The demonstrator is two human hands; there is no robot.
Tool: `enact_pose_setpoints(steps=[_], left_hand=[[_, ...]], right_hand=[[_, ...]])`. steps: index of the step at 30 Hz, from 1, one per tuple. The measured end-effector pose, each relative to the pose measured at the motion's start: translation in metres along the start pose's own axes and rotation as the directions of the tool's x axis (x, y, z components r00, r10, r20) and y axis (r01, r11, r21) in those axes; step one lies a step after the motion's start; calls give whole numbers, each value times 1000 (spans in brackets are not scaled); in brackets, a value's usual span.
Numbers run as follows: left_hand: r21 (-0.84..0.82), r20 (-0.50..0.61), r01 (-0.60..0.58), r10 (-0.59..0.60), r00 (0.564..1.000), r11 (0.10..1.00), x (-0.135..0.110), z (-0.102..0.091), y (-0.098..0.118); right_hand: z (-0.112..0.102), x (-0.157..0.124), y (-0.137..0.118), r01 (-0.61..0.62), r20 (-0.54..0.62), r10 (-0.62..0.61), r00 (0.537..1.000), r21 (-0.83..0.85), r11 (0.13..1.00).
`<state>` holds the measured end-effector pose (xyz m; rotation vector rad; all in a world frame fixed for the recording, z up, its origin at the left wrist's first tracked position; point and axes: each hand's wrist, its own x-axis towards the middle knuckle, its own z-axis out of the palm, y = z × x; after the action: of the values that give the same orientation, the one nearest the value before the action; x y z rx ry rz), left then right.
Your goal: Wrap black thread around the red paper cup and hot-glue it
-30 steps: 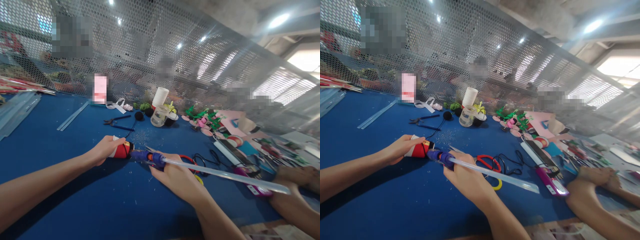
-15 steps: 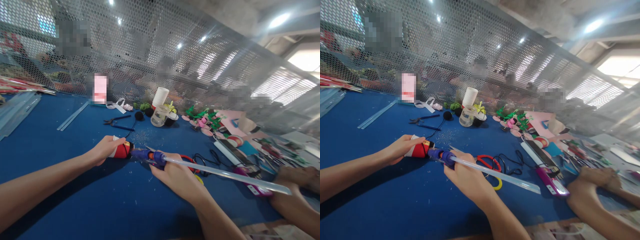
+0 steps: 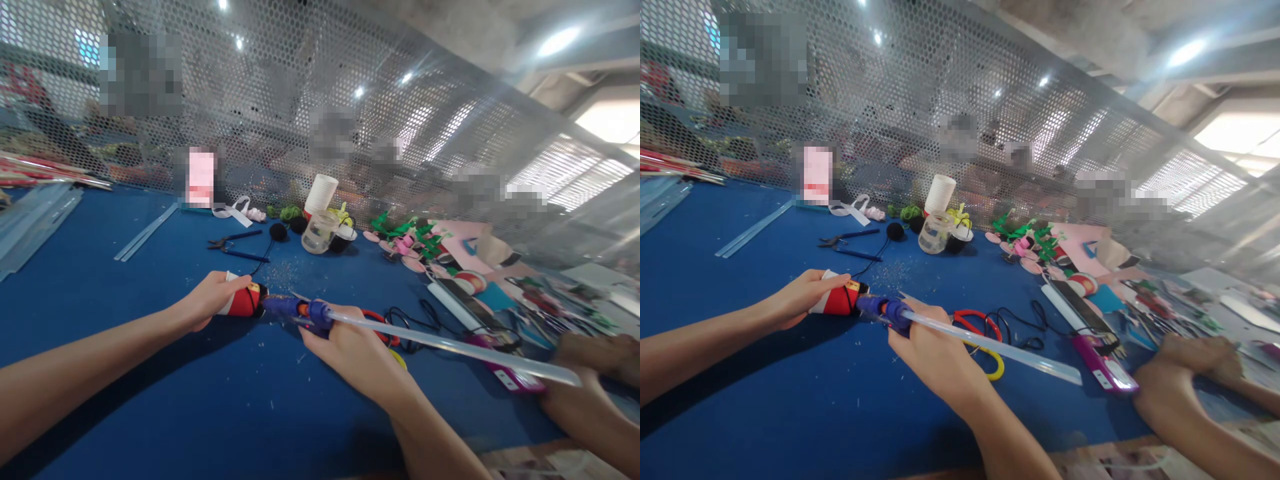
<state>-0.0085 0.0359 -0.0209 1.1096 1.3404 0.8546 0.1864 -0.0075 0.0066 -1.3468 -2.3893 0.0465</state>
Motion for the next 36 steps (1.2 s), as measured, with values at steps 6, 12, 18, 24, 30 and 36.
enact_pose_setpoints(steps=[6,12,18,24,30,36], left_hand=[[-2,-28,-2,2,1000,1000,-1,0,1],[-27,-7,12,-12,1000,1000,-2,1,2],[-24,-2,16,-16,1000,1000,-1,1,2],[-47,-6,12,-13,1000,999,-1,0,2],[-115,72,6,3,997,993,-2,-2,0],[-85,49,-89,93,994,992,-3,0,-1]], right_hand=[[-1,0,0,-29,41,27,999,40,999],[0,0,1,-27,26,26,999,43,999],[2,-1,2,7,16,-7,1000,-25,1000],[1,-1,3,-129,37,126,991,106,986],[-6,9,14,-449,282,349,894,540,712],[3,24,53,-344,51,481,875,765,544]])
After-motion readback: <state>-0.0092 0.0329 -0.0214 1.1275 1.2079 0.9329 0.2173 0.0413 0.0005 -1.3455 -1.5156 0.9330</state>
